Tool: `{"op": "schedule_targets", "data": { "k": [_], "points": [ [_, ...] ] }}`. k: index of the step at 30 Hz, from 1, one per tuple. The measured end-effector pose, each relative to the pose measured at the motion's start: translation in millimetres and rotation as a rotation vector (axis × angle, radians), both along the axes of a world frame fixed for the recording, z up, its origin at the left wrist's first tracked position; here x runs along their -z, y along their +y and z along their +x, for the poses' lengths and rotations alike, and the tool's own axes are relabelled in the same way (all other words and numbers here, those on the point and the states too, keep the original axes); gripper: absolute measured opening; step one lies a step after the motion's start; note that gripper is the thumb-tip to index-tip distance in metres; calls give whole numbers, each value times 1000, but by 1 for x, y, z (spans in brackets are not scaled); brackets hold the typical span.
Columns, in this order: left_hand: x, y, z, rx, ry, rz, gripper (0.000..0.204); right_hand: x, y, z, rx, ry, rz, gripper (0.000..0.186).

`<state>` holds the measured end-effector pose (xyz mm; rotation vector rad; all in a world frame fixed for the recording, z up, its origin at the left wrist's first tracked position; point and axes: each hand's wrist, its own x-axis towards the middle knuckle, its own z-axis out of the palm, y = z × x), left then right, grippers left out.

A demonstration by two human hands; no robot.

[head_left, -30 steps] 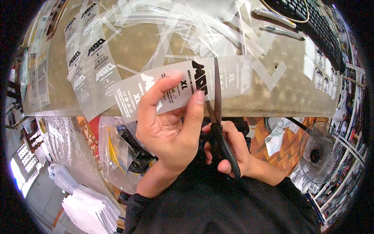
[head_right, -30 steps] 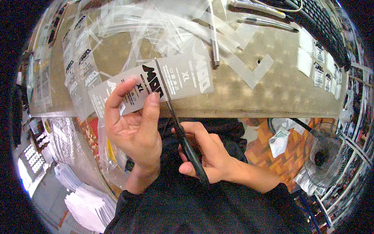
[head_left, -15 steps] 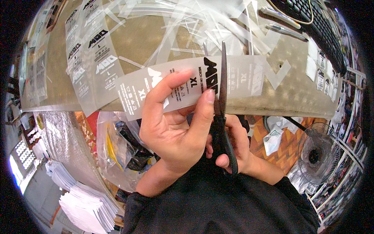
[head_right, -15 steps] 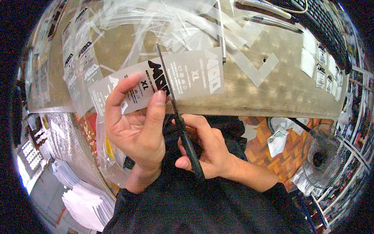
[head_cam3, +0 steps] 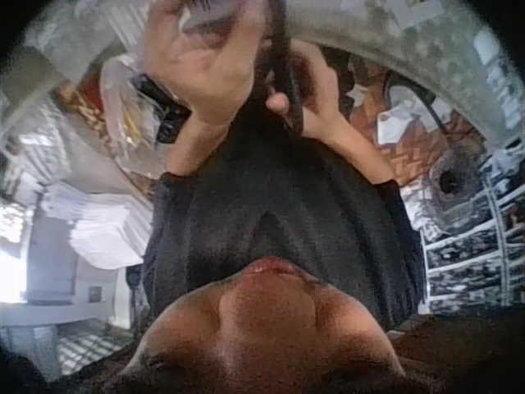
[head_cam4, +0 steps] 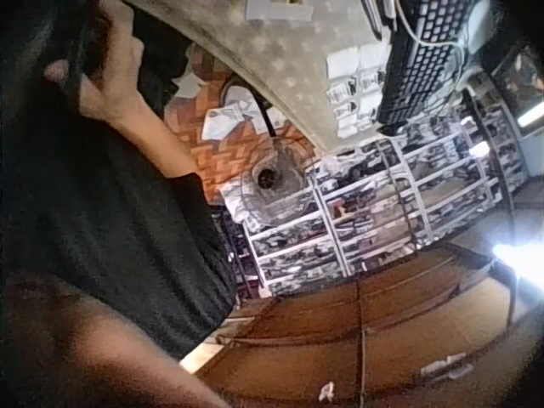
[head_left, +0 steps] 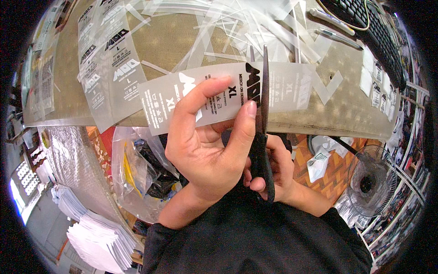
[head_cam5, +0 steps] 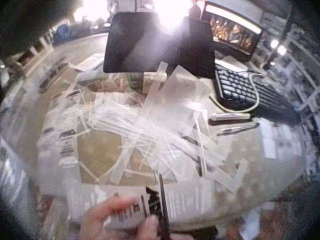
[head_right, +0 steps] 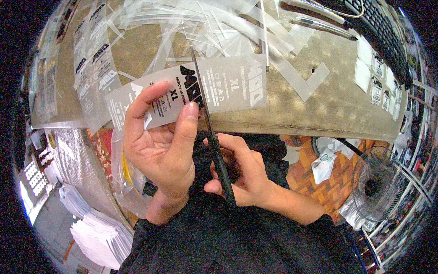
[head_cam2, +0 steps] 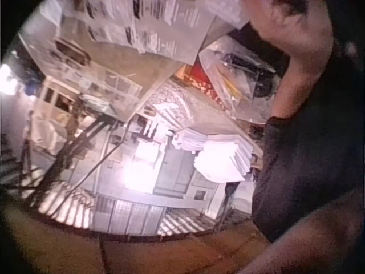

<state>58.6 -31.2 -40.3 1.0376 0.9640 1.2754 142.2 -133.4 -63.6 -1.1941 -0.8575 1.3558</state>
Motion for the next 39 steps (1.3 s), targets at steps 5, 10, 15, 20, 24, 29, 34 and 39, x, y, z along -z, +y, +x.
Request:
{"op": "schedule_targets", "data": {
  "k": [5,10,15,20,24,29,34,39],
  "points": [
    [-1,1,0,6,19,15,36,3,0,1,10,-35,20,69],
    [3,2,1,8,16,7,36,4,1,0,27,-78,31,67],
    [2,4,1,9,66,19,35,4,-2,2,1,-91,-39,67],
    [3,3,2,10,59,-30,36,5,-1,-1,42,-70,-52,67],
    [3,4,3,3,64,-39,36,4,-1,-1,32,-95,-66,66],
    [3,6,-2,76,87,-66,39,2,2,-3,65,-73,-121,61],
    [-2,14,-6,208,-86,-182,57,3,2,0,123,-13,-137,59],
    [-17,26,-25,443,-104,-338,66,-14,-5,16,265,80,-151,65]
  ]
}}
